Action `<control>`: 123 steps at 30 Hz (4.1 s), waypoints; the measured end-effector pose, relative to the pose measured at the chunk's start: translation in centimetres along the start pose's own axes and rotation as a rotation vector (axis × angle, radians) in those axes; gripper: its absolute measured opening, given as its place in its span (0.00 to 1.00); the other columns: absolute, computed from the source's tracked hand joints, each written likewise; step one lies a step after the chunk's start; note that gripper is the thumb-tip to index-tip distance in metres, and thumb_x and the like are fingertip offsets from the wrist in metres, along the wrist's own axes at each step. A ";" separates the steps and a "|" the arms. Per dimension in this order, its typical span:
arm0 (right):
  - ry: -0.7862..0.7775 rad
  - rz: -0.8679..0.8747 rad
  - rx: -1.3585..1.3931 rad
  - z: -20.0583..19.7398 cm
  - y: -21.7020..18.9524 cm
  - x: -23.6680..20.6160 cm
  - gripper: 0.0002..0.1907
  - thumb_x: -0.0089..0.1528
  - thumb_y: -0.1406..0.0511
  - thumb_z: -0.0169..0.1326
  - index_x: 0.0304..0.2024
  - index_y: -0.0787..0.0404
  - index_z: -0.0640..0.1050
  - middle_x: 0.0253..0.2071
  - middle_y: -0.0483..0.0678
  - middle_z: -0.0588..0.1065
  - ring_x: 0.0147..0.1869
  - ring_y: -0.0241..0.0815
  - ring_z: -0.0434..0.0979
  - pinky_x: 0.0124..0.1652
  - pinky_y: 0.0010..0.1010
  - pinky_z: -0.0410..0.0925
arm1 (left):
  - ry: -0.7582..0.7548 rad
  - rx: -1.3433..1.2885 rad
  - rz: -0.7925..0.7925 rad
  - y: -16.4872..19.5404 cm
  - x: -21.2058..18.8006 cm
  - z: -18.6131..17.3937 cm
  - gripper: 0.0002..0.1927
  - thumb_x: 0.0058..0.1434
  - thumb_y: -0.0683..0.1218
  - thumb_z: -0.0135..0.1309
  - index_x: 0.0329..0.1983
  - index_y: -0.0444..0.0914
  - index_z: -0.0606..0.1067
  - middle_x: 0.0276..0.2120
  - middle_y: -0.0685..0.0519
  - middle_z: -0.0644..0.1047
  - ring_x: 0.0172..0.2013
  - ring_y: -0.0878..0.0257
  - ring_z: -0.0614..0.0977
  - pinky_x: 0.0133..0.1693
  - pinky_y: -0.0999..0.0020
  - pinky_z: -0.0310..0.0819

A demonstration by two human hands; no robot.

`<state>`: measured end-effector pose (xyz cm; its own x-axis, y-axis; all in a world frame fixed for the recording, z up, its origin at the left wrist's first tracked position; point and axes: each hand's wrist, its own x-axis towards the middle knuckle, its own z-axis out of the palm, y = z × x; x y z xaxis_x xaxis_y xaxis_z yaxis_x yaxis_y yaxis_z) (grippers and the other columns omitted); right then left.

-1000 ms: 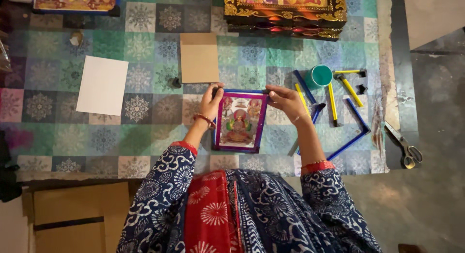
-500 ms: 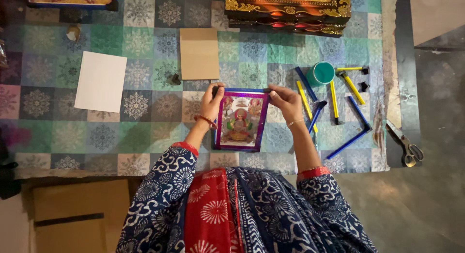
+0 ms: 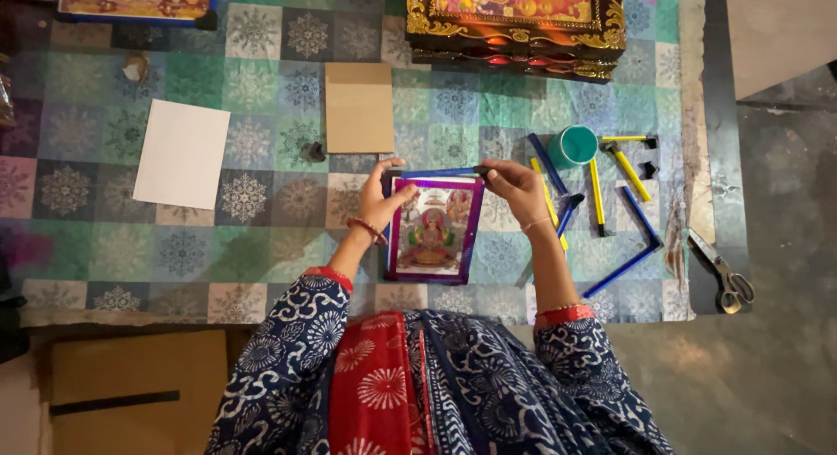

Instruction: The person places a pink beaded frame border over a printed religious picture on the table, aligns it, and positions blue and yellow frame sticks around the edges of the picture, pressing and adjusting them to fit. They repeatedly reposition the picture and border pieces to line them up.

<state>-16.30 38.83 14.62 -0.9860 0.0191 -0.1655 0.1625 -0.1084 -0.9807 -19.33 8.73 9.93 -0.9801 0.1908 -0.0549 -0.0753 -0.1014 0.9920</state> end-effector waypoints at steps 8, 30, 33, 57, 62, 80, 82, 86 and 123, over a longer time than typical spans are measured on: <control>0.002 0.106 0.001 0.3 -0.2 -0.7 0.16 0.68 0.66 0.55 0.57 0.66 0.78 0.49 0.48 0.80 0.51 0.37 0.81 0.53 0.31 0.76 | -0.020 -0.104 -0.051 1.3 -0.6 0.2 0.25 0.59 0.42 0.66 0.58 0.40 0.71 0.38 0.59 0.78 0.36 0.73 0.81 0.40 0.75 0.80; 0.018 0.080 -0.106 0.7 3.9 -1.5 0.22 0.63 0.67 0.60 0.59 0.67 0.76 0.51 0.50 0.80 0.51 0.37 0.81 0.51 0.30 0.75 | 0.248 0.241 -0.010 -2.5 -0.7 1.6 0.23 0.57 0.43 0.70 0.54 0.41 0.75 0.34 0.57 0.79 0.32 0.68 0.80 0.35 0.71 0.75; 0.043 0.185 -0.011 0.4 5.4 -1.6 0.20 0.65 0.64 0.59 0.58 0.67 0.78 0.49 0.50 0.80 0.49 0.38 0.81 0.50 0.32 0.77 | 0.234 0.088 -0.040 -4.1 -1.2 1.6 0.22 0.56 0.41 0.69 0.53 0.41 0.74 0.36 0.59 0.79 0.32 0.69 0.80 0.34 0.73 0.77; -0.037 0.204 -0.105 1.5 2.2 -5.1 0.13 0.66 0.65 0.59 0.50 0.67 0.82 0.44 0.47 0.81 0.46 0.35 0.81 0.48 0.31 0.78 | -0.109 0.005 -0.212 -0.7 -5.8 -1.7 0.14 0.62 0.47 0.64 0.47 0.38 0.76 0.30 0.57 0.79 0.29 0.73 0.79 0.32 0.75 0.73; -0.098 0.165 -0.261 3.0 0.2 -4.6 0.13 0.65 0.64 0.60 0.49 0.65 0.83 0.39 0.46 0.80 0.42 0.31 0.78 0.43 0.26 0.75 | -0.014 0.210 -0.124 -3.0 -5.9 -1.5 0.14 0.67 0.52 0.60 0.47 0.38 0.76 0.34 0.59 0.80 0.35 0.74 0.79 0.38 0.76 0.73; -0.204 0.021 -0.513 5.7 -1.8 -4.2 0.12 0.67 0.62 0.56 0.47 0.63 0.84 0.42 0.46 0.82 0.46 0.31 0.78 0.47 0.25 0.70 | 0.073 -0.279 -0.276 -1.3 -8.3 -2.0 0.14 0.71 0.47 0.53 0.55 0.36 0.77 0.44 0.54 0.81 0.43 0.69 0.80 0.46 0.73 0.74; -0.206 0.038 -0.472 5.9 -1.7 -4.2 0.12 0.68 0.62 0.56 0.48 0.62 0.83 0.41 0.45 0.82 0.45 0.30 0.77 0.46 0.25 0.70 | 0.101 -0.245 -0.210 -2.1 -8.2 -1.8 0.13 0.72 0.47 0.53 0.54 0.36 0.77 0.46 0.55 0.80 0.46 0.70 0.79 0.51 0.74 0.73; -0.190 0.042 -0.533 6.2 -1.5 -4.4 0.11 0.66 0.63 0.59 0.48 0.62 0.83 0.38 0.45 0.81 0.41 0.30 0.76 0.42 0.25 0.70 | 0.197 -0.288 -0.135 -3.7 -8.2 -1.2 0.12 0.72 0.47 0.53 0.52 0.35 0.76 0.45 0.55 0.80 0.47 0.69 0.79 0.52 0.73 0.73; -0.150 -0.085 -0.563 7.6 -1.5 -4.9 0.10 0.66 0.64 0.59 0.48 0.58 0.85 0.33 0.43 0.72 0.36 0.32 0.68 0.37 0.25 0.62 | 0.080 0.012 -0.173 -1.6 -7.3 -2.6 0.09 0.74 0.47 0.52 0.51 0.38 0.77 0.40 0.54 0.79 0.41 0.70 0.78 0.44 0.74 0.71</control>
<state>-12.01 31.36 17.66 -0.9841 -0.1410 -0.1076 0.0364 0.4330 -0.9006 -12.54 4.98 8.42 -0.9643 0.1259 -0.2330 -0.2421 -0.0622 0.9683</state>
